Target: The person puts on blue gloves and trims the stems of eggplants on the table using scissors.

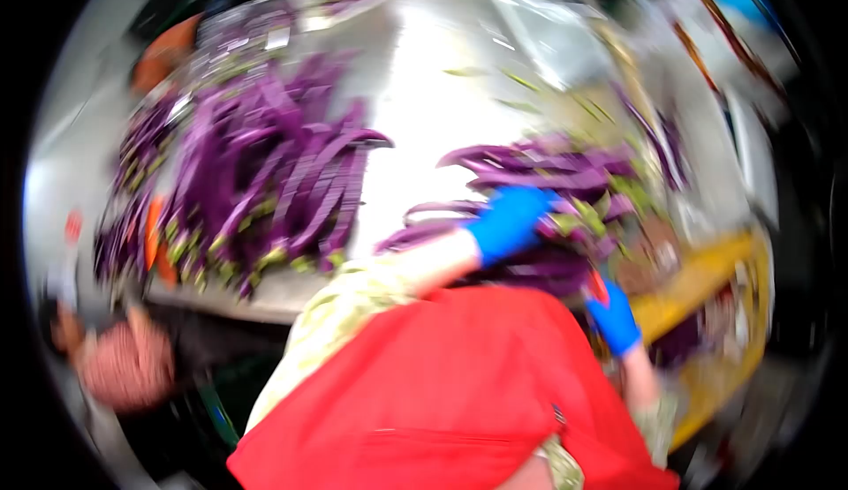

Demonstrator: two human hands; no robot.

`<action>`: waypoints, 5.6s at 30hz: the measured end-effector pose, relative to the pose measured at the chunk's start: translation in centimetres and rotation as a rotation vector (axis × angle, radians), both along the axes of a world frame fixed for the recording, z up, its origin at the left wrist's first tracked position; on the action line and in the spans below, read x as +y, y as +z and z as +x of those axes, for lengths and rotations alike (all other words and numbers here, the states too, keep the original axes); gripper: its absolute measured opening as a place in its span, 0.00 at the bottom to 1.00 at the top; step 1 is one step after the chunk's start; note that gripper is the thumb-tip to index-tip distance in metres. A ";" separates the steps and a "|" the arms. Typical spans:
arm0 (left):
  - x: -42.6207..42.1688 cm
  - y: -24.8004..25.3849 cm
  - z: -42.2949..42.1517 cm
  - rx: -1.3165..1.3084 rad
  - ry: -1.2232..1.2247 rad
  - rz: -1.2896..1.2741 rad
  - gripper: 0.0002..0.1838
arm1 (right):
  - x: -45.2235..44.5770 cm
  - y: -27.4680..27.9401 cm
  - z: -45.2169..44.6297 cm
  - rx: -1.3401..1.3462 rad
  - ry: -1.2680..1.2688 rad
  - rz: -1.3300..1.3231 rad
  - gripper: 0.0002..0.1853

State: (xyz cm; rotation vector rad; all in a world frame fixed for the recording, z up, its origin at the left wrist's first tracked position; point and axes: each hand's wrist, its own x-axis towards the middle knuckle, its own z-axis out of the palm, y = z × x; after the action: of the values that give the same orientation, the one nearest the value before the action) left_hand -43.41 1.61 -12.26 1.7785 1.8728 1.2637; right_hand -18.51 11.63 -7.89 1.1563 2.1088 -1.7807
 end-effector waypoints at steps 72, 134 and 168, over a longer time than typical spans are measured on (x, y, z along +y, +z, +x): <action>12.7 -0.3 -1.6 0.036 -0.290 -0.377 0.33 | 1.8 -7.3 1.4 0.569 -0.934 -0.426 0.27; 13.5 11.0 -5.7 -0.678 -0.268 -0.460 0.26 | 0.5 -7.3 1.1 0.744 -0.844 -0.335 0.25; -2.1 14.8 -7.9 -0.854 -0.492 -0.615 0.35 | 1.6 4.6 3.0 0.325 -0.143 -0.271 0.25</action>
State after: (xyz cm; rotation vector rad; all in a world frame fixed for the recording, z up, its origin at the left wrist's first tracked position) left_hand -51.33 -0.50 2.53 1.0176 1.0680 0.8933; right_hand -15.56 13.26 -3.34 1.0260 1.8910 -2.3733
